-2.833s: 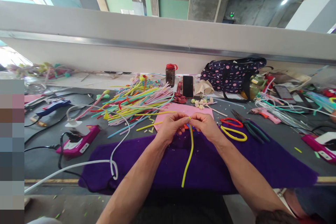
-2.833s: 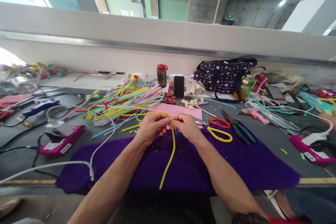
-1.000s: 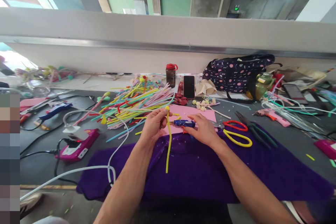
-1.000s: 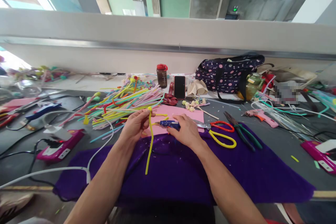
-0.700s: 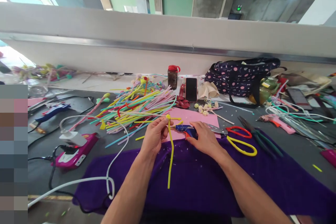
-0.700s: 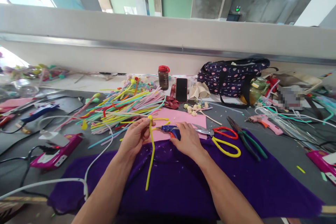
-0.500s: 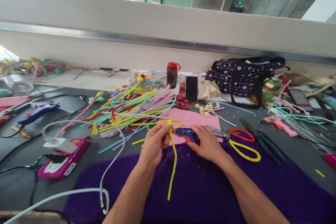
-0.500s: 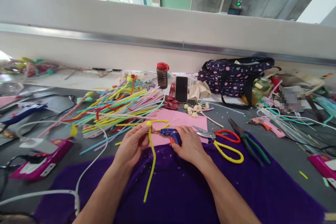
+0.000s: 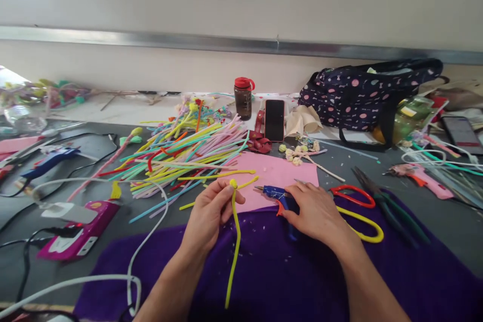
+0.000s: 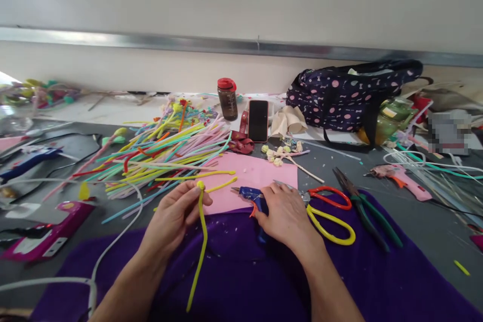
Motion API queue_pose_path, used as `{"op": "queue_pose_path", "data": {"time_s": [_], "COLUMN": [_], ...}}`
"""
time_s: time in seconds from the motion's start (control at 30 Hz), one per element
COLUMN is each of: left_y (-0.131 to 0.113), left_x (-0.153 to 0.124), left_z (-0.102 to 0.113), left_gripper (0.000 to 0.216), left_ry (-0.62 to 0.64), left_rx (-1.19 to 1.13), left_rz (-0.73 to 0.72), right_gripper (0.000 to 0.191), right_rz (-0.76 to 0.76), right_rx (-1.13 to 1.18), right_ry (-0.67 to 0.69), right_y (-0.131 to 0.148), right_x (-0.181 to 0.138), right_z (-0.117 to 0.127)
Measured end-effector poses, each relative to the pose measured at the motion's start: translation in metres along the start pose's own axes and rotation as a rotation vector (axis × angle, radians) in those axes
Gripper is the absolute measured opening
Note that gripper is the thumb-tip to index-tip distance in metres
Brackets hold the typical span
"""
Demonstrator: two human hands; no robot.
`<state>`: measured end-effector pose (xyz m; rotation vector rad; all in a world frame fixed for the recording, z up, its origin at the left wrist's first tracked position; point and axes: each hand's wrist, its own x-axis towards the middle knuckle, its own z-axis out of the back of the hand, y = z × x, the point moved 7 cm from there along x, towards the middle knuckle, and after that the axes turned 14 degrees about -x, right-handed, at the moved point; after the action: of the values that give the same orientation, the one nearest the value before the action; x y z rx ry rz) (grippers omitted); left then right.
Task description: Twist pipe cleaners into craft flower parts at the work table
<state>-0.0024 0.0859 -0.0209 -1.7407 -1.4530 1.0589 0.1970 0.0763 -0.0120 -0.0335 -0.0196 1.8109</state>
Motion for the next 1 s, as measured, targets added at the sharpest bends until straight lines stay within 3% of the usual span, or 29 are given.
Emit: {"op": "queue_pose_path", "data": {"time_s": [0.3,0.4,0.53,0.67,0.83,0.93,1.0], "left_y": [0.021,0.029,0.037,0.048,0.052,0.047,0.04], "left_x": [0.02,0.02,0.013,0.003,-0.007,-0.008,-0.004], "left_z": [-0.006,-0.01,-0.017,-0.027,-0.035,-0.033,-0.029], "left_gripper": [0.025,0.027,0.027,0.025,0.022,0.021,0.023], "left_ry": [0.042,0.113,0.195,0.294,0.375,0.377,0.341], "left_rx": [0.176,0.116,0.093,0.125,0.142,0.105,0.048], "left_rz": [0.073,0.143,0.214,0.289,0.295,0.273,0.228], "right_gripper": [0.022,0.019,0.018,0.024,0.029,0.028,0.028], "right_rz": [-0.061,-0.079,0.032,0.132,0.29,0.258,0.16], "right_rx": [0.049,0.132,0.355,0.503,0.574,0.599,0.616], "right_ry": [-0.087,-0.226,-0.37,-0.372,-0.255,-0.257,-0.311], "right_y": [-0.01,-0.008,0.008,0.025,0.046,0.038,0.02], "right_x": [0.003,0.002,-0.003,-0.007,-0.013,-0.012,-0.005], "right_z": [-0.007,0.003,0.018,0.024,0.023,0.021,0.021]}}
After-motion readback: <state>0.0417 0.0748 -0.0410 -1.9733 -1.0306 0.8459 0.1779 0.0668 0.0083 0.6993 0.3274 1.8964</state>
